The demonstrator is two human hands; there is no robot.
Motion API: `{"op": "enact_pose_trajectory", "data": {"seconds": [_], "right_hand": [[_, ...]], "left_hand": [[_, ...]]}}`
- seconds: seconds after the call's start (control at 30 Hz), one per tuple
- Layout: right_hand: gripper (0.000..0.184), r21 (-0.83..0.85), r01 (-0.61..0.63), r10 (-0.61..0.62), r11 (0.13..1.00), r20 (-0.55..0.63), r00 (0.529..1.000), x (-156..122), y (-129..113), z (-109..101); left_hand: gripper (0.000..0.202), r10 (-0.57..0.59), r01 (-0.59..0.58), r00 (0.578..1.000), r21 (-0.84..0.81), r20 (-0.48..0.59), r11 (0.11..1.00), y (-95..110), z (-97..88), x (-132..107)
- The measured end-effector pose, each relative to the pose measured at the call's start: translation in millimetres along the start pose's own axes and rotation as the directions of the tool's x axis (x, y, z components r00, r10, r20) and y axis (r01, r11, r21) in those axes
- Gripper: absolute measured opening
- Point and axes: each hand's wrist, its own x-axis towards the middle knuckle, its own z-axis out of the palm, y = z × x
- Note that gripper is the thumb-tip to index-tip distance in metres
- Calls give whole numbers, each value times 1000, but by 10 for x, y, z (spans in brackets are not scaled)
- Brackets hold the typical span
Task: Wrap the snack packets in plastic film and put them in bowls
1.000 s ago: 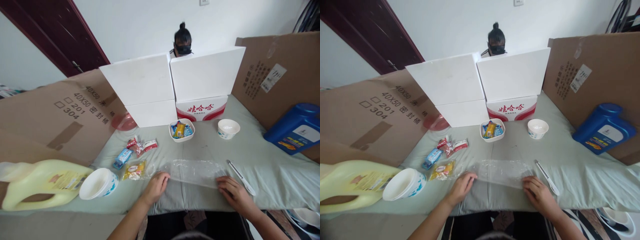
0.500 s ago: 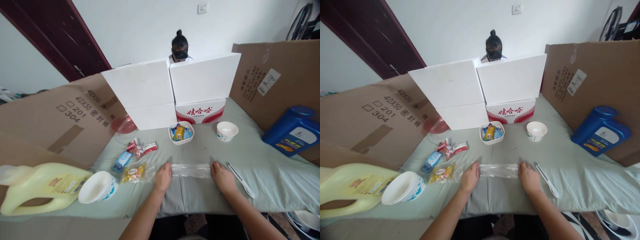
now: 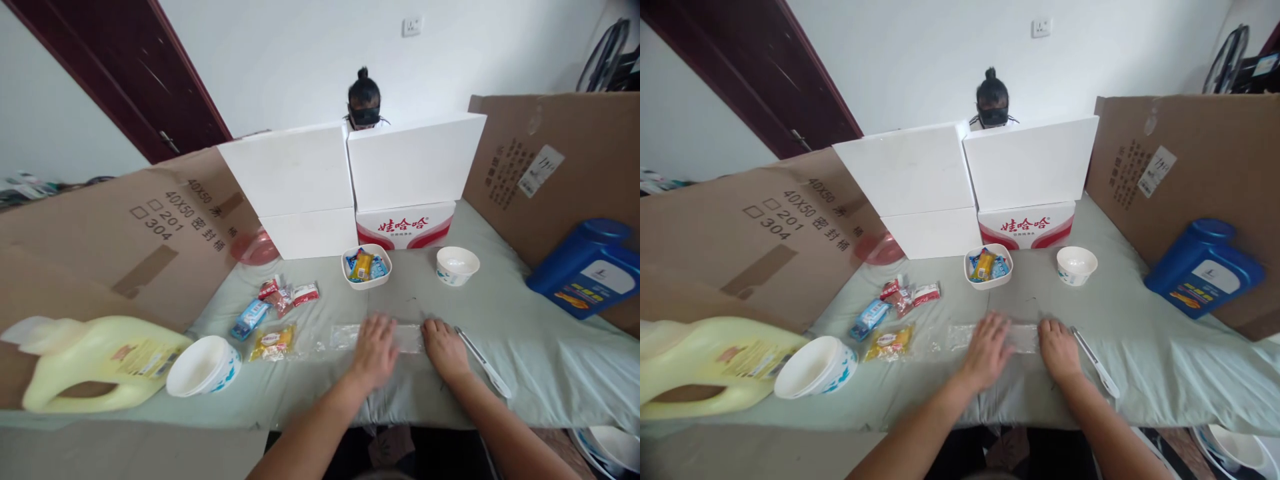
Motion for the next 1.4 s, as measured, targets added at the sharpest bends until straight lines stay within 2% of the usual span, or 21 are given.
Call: {"op": "enact_pose_trajectory", "data": {"seconds": [0.07,0.13,0.27,0.37,0.43,0.5,0.53,0.6,0.67,0.7,0.77,0.87,0.93,1.0,1.07,1.1,1.13,1.2,1.27,1.33,1.4], "right_hand": [[26,0,17,-17,1000,3,1000,-1,22,6],[24,6,27,-27,1000,6,1000,0,47,15],[23,35,24,-24,999,8,1000,0,69,39],[23,74,5,-5,997,5,1000,7,57,32],[23,111,-9,9,994,3,1000,19,50,9],[22,158,-29,29,987,5,1000,23,48,-24],[22,184,-48,48,982,8,999,15,46,-43],[21,229,-94,92,969,18,996,-33,31,-85],[22,325,-146,138,934,49,989,-139,-4,-136],[23,416,-172,156,893,73,985,-213,-27,-166],[23,640,-212,163,739,135,977,-385,-68,-235],[30,855,-257,79,450,248,965,-626,-67,-342],[42,888,-294,20,353,307,951,-717,-18,-388],[48,888,-264,24,377,276,961,-739,33,-396],[43,857,-110,-14,503,135,991,-713,36,-369],[38,819,0,-81,574,57,995,-693,11,-348],[36,765,113,-170,634,-4,985,-672,-30,-326],[37,641,285,-339,713,-41,940,-643,-142,-288],[36,533,355,-410,768,-17,912,-632,-250,-266],[31,479,366,-415,798,-3,910,-634,-315,-258],[29,467,368,-410,804,-15,912,-637,-331,-256]], "left_hand": [[66,86,-83,990,-40,108,996,116,152,-16],[75,33,-30,988,-19,153,999,84,273,-93],[74,-223,212,968,97,114,972,-347,305,-361],[71,-372,358,926,164,62,919,-692,195,-547],[72,-419,411,908,172,10,895,-772,112,-613],[69,-380,384,923,135,-49,914,-686,45,-624],[65,-321,327,944,95,-69,940,-587,23,-613],[60,-146,145,987,-22,-73,989,-316,6,-571],[64,19,-26,999,-152,-45,988,-15,28,-520],[70,67,-72,997,-203,-31,977,122,51,-497],[74,100,-99,995,-277,-9,956,340,105,-465],[38,115,-111,993,-402,-14,909,506,163,-480],[28,149,-141,989,-517,-27,844,533,165,-535],[29,165,-137,986,-618,-12,775,526,140,-608],[26,141,-78,989,-683,36,726,507,100,-676],[25,106,-33,993,-705,60,708,494,78,-701],[24,63,17,995,-724,83,690,480,57,-718],[23,-26,114,992,-756,127,645,437,19,-718],[24,-118,180,984,-763,136,621,366,-2,-670],[25,-198,185,978,-710,65,679,264,-1,-583],[21,-229,162,972,-581,-44,797,144,27,-476]]}}
